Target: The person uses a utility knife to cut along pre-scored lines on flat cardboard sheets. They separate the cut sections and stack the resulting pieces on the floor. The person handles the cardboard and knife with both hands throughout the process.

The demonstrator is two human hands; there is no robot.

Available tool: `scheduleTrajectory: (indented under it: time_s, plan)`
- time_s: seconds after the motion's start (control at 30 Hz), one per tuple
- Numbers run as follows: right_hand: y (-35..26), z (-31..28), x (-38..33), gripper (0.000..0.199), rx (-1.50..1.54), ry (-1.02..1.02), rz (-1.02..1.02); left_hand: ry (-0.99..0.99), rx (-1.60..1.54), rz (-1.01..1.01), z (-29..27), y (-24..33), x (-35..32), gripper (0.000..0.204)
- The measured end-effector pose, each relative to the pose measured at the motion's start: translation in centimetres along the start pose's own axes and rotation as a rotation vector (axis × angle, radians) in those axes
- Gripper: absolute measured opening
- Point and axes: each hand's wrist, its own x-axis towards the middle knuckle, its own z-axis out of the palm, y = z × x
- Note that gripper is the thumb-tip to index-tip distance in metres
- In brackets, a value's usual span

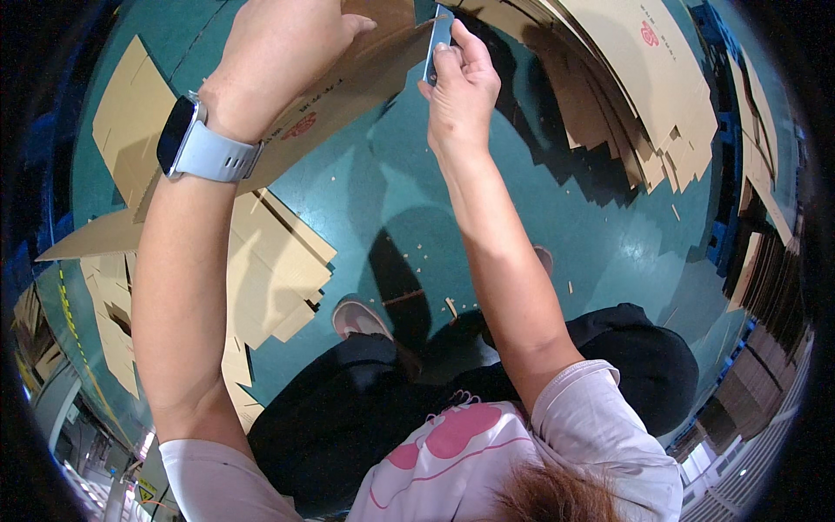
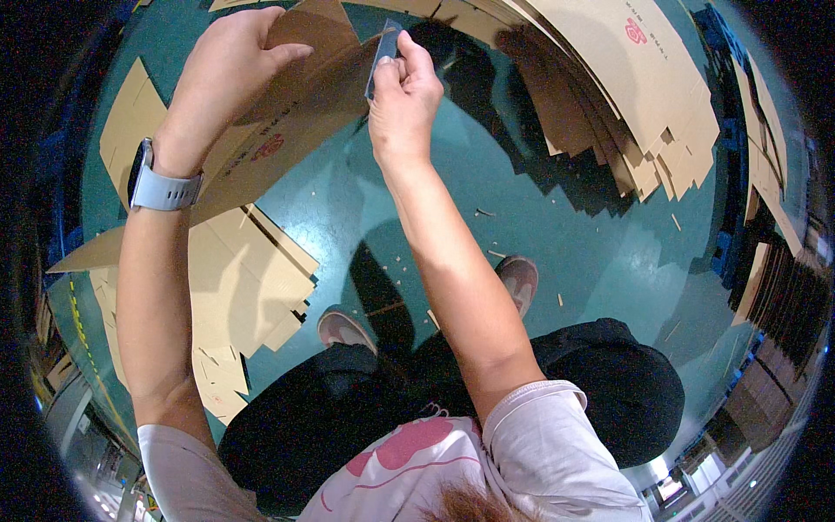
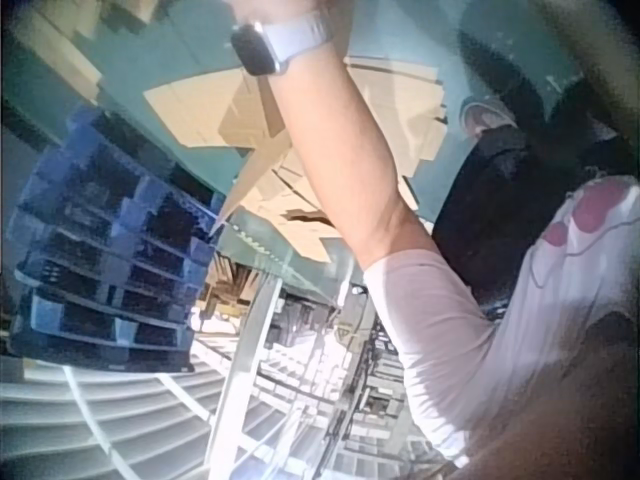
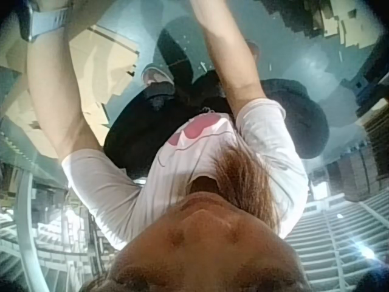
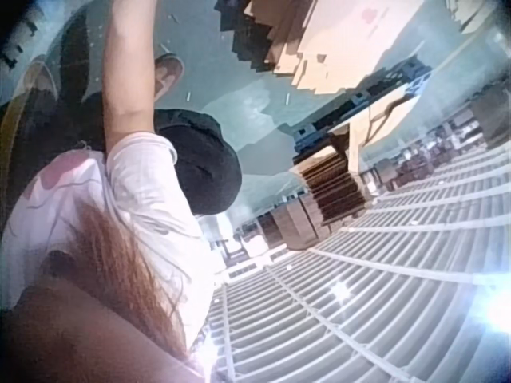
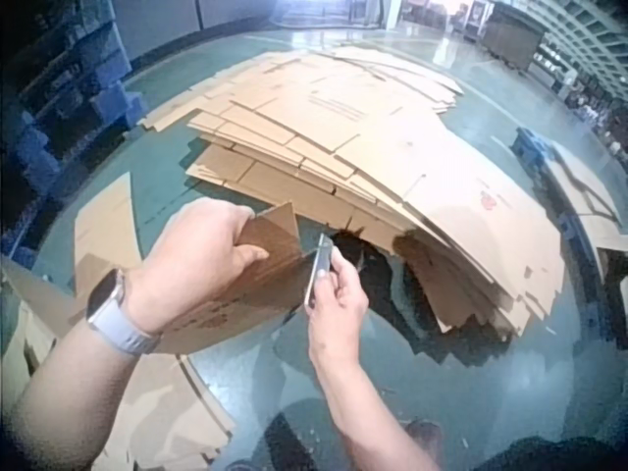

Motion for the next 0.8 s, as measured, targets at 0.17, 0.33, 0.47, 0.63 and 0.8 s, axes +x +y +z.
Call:
scheduleTrajectory:
  time_s: [0.17, 0.33, 0.47, 0.63, 0.8]
  plan:
    - [-0.6, -0.5, -0.9, 0.038, -0.122, -0.040, 0.052, -0.002, 0.038, 0.031, 1.3, -2.0, 0.6, 0.026]
    - [-0.2, -1.0, -1.2, 0.037, -0.105, -0.029, 0.042, 0.015, 0.080, 0.140, 2.7, -3.5, 1.0, 0.036]
    - [-0.9, -1.0, -1.8, 0.035, -0.075, -0.018, 0.096, -0.012, 0.074, 0.106, 2.6, -3.2, 0.7, 0.036]
    - [-0.7, -1.3, -0.6, 0.035, -0.131, -0.092, 0.032, 0.020, 0.108, 0.103, 2.7, -3.3, 0.3, 0.040]
    - [-1.0, -0.7, 0.8, 0.038, 0.017, -0.076, 0.053, -0.015, 0.101, 0.132, 2.8, -3.6, 0.4, 0.043]
